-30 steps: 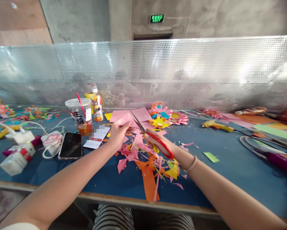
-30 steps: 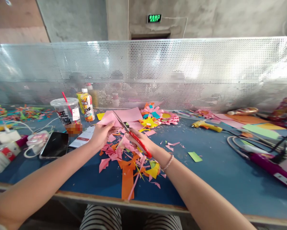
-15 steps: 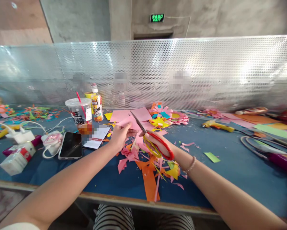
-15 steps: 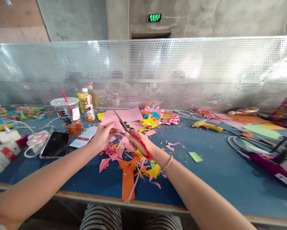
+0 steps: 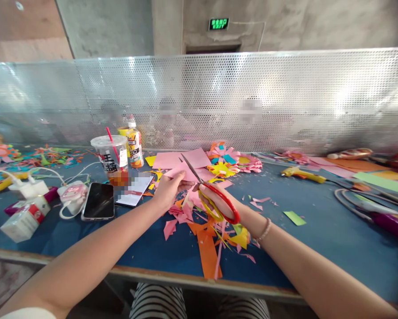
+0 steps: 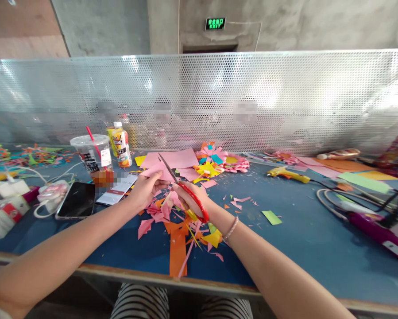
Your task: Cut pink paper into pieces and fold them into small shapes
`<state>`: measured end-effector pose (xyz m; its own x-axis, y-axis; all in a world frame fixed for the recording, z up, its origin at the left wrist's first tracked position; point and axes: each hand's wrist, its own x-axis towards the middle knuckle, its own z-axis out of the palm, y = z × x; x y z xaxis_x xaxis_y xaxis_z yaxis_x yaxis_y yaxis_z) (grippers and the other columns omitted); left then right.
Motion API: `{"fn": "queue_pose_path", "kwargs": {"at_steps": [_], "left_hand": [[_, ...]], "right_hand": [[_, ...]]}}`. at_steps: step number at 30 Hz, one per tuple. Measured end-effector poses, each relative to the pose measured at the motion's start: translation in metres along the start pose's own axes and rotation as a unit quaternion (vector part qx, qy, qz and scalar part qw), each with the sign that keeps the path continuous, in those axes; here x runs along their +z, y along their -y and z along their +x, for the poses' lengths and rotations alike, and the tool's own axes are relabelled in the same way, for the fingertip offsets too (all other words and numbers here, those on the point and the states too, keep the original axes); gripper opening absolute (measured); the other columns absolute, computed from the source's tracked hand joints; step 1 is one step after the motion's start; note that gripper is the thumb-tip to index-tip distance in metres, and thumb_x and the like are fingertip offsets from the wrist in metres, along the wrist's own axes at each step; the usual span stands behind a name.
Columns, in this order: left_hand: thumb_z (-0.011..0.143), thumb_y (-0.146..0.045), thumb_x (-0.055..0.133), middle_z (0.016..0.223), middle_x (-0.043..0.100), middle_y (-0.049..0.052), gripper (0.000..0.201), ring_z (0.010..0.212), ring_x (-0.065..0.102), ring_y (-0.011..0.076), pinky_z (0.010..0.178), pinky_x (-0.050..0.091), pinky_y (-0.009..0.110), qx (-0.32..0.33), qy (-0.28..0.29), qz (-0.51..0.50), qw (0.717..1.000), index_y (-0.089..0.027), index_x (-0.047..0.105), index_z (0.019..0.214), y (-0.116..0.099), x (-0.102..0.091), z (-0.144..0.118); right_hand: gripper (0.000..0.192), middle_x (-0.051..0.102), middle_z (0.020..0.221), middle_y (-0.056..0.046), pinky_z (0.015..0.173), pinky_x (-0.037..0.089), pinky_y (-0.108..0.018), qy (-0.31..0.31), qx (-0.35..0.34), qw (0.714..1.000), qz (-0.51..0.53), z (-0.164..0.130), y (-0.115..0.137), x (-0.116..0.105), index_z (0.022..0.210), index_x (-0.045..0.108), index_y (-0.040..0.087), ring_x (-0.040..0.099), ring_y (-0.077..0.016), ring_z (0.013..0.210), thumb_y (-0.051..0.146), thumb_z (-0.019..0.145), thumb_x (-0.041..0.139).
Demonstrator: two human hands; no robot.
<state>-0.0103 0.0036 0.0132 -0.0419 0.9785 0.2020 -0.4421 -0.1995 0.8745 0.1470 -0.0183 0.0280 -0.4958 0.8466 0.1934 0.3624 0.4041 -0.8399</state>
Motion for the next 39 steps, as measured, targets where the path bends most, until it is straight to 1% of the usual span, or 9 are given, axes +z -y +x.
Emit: {"fn": "queue_pose_path", "kwargs": {"at_steps": [10, 14, 18, 22, 27, 29, 31, 35, 39], "left_hand": [[0.066, -0.022, 0.061, 0.05, 0.06, -0.001, 0.011, 0.054, 0.063, 0.0137, 0.059, 0.052, 0.025, -0.005, 0.001, 0.011, 1.0, -0.013, 0.055, 0.064, 0.001, 0.001, 0.0], [0.071, -0.032, 0.055, 0.051, 0.061, 0.003, 0.023, 0.05, 0.061, 0.0132, 0.053, 0.05, 0.023, 0.049, 0.028, 0.119, 0.991, -0.012, 0.058, 0.059, -0.004, -0.004, 0.001], [0.075, -0.037, 0.05, 0.047, 0.061, 0.005, 0.034, 0.042, 0.057, 0.013, 0.046, 0.047, 0.023, 0.1, 0.05, 0.269, 0.957, -0.011, 0.06, 0.054, -0.01, -0.009, 0.001], [0.076, -0.038, 0.048, 0.05, 0.063, 0.006, 0.035, 0.046, 0.06, 0.0145, 0.049, 0.049, 0.024, 0.084, 0.056, 0.284, 0.953, -0.012, 0.062, 0.057, -0.008, -0.01, 0.002], [0.076, -0.038, 0.049, 0.05, 0.063, 0.007, 0.034, 0.046, 0.06, 0.0158, 0.051, 0.05, 0.026, 0.073, 0.054, 0.272, 0.958, -0.012, 0.064, 0.059, -0.004, -0.01, 0.002], [0.075, -0.035, 0.051, 0.058, 0.066, 0.008, 0.029, 0.051, 0.062, 0.0174, 0.055, 0.051, 0.029, 0.092, 0.058, 0.26, 0.96, -0.013, 0.066, 0.068, -0.003, -0.01, 0.002], [0.072, -0.028, 0.054, 0.076, 0.069, 0.008, 0.021, 0.067, 0.064, 0.0191, 0.066, 0.051, 0.03, 0.152, 0.063, 0.271, 0.948, -0.016, 0.067, 0.083, -0.003, -0.011, 0.001], [0.071, -0.011, 0.048, 0.101, 0.064, 0.005, 0.04, 0.095, 0.057, 0.0196, 0.086, 0.043, 0.033, 0.269, 0.092, 0.368, 0.885, -0.023, 0.059, 0.107, -0.002, -0.013, 0.0], [0.07, -0.005, 0.039, 0.1, 0.063, 0.005, 0.051, 0.1, 0.054, 0.019, 0.093, 0.037, 0.035, 0.278, 0.13, 0.379, 0.873, -0.023, 0.053, 0.115, -0.002, -0.012, -0.002]], "right_hand": [[0.036, 0.041, 0.045, 0.004, 0.044, 0.03, -0.023, -0.054, -0.026, 0.993, -0.105, -0.001, 0.008, 0.004, 0.057, 0.037, 0.019, 0.036, -0.0079, 0.041, 0.041, 0.084, 0.03], [0.031, 0.041, 0.05, 0.005, 0.045, 0.03, -0.022, -0.084, -0.047, 0.99, -0.101, 0.004, 0.0, 0.0, 0.063, 0.039, 0.019, 0.035, -0.008, 0.045, 0.043, 0.082, 0.035], [0.033, 0.041, 0.051, 0.004, 0.046, 0.03, -0.023, -0.083, -0.055, 0.991, -0.089, 0.007, -0.005, -0.002, 0.065, 0.039, 0.018, 0.037, -0.0087, 0.046, 0.046, 0.082, 0.035], [0.032, 0.04, 0.052, 0.005, 0.047, 0.031, -0.023, -0.092, -0.055, 0.992, -0.062, 0.007, -0.004, -0.003, 0.069, 0.041, 0.018, 0.036, -0.0086, 0.047, 0.047, 0.082, 0.036], [0.029, 0.041, 0.06, 0.004, 0.048, 0.033, -0.021, -0.152, -0.073, 0.985, -0.03, 0.008, -0.008, -0.006, 0.073, 0.044, 0.018, 0.038, -0.0082, 0.053, 0.046, 0.077, 0.046], [0.027, 0.04, 0.06, 0.005, 0.046, 0.032, -0.021, -0.157, -0.07, 0.985, 0.012, 0.008, -0.009, -0.007, 0.08, 0.044, 0.018, 0.037, -0.0074, 0.051, 0.045, 0.075, 0.049], [0.028, 0.038, 0.057, 0.006, 0.043, 0.032, -0.02, -0.146, -0.062, 0.985, 0.066, 0.007, -0.009, -0.006, 0.085, 0.042, 0.02, 0.037, -0.0069, 0.047, 0.045, 0.076, 0.048], [0.029, 0.046, 0.062, 0.006, 0.043, 0.039, -0.022, -0.127, -0.058, 0.98, 0.143, 0.006, -0.007, 0.0, 0.088, 0.037, 0.021, 0.046, -0.0083, 0.048, 0.04, 0.073, 0.053], [0.037, 0.05, 0.07, 0.004, 0.049, 0.041, -0.023, -0.189, -0.101, 0.965, 0.15, 0.009, -0.008, 0.001, 0.092, 0.036, 0.022, 0.049, -0.009, 0.054, 0.032, 0.067, 0.062]]}}
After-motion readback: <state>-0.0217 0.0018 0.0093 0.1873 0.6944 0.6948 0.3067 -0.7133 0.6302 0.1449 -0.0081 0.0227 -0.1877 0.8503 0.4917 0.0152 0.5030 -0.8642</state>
